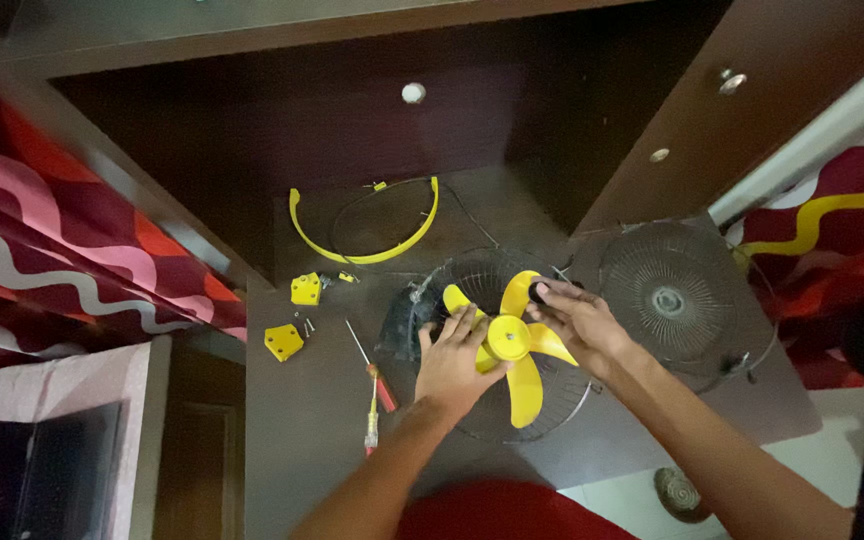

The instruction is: The person assembles an electric fan by placing a yellow fan blade onto the motor shaft and securing it with a nut. They then attach the front wire cage to the fan assembly and tighten it using a screwdriver.

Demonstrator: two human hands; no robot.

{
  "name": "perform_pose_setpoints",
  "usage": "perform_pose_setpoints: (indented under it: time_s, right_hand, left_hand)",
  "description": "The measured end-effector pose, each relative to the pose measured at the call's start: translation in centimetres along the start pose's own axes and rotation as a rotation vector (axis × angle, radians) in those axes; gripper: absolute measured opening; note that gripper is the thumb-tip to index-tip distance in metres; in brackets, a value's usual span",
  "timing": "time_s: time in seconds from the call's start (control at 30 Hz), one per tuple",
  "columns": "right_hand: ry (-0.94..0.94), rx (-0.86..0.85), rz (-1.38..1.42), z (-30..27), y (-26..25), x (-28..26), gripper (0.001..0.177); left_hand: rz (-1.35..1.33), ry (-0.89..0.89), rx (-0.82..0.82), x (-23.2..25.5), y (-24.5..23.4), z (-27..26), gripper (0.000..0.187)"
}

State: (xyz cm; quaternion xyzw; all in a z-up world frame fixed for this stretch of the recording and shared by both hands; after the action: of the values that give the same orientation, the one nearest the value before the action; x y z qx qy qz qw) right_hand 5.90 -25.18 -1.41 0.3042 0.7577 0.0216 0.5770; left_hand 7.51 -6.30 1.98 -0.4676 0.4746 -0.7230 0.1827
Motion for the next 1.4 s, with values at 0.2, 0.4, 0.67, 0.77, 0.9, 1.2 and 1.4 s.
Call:
perform_pose_setpoints:
  time_s: [0.2, 0.4, 0.67, 0.77, 0.9, 1.2, 1.4]
  right_hand:
    - [-0.189, 0.011, -0.145, 3.2, -0.3, -0.9, 0.030]
    - [-0.206, 0.275, -0.498, 6.9, -2.2, -3.8, 0.046]
    - [-0.333, 0.185, -0.665, 13.7, -1.6, -6.7, 0.051]
    - [-0.250, 0.195, -0.794, 15.7, -2.6, -5.6, 0.057]
    - [-0.143, 0.106, -0.833, 18.2, -3.2, -3.3, 0.067]
    - [-0.126, 0.048, -1.247, 22.6, -5.4, -0.6, 0.079]
    - [-0.356, -0.036, -1.545, 25.6, -6.3, 1.4, 0.076]
  left_hand:
    - [-0.014, 0.019, 0.104, 0.4, -0.8, -0.5, 0.072]
    - [-0.029, -0.056, 0.000, 0.1, -0.4, 0.0, 0.071]
    - [-0.051, -0.073, -0.010, 0.0, -0.3, 0.0, 0.074]
    - [-0.058, -0.080, -0.047, -0.2, -0.3, 0.1, 0.076]
    - [-0.078, -0.052, -0.025, 0.1, -0.8, 0.1, 0.074]
    - [-0.054, -0.010, -0.049, 0.2, -0.8, 0.6, 0.078]
    - [-0.029, -0.044, -0.069, 0.1, -0.7, 0.8, 0.077]
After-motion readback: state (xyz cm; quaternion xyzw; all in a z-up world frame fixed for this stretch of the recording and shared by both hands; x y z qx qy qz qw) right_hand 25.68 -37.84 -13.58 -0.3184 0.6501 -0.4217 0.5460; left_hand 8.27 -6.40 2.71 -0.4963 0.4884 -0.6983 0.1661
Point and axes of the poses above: each hand's wrist, its own z-axis towards the middle knuckle, its own y-axis out of the palm, x = y × z, the point moved 10 cm from there along z, towards the middle knuckle, and after that the axes turned 10 degrees about -y, right-handed, at the moved point
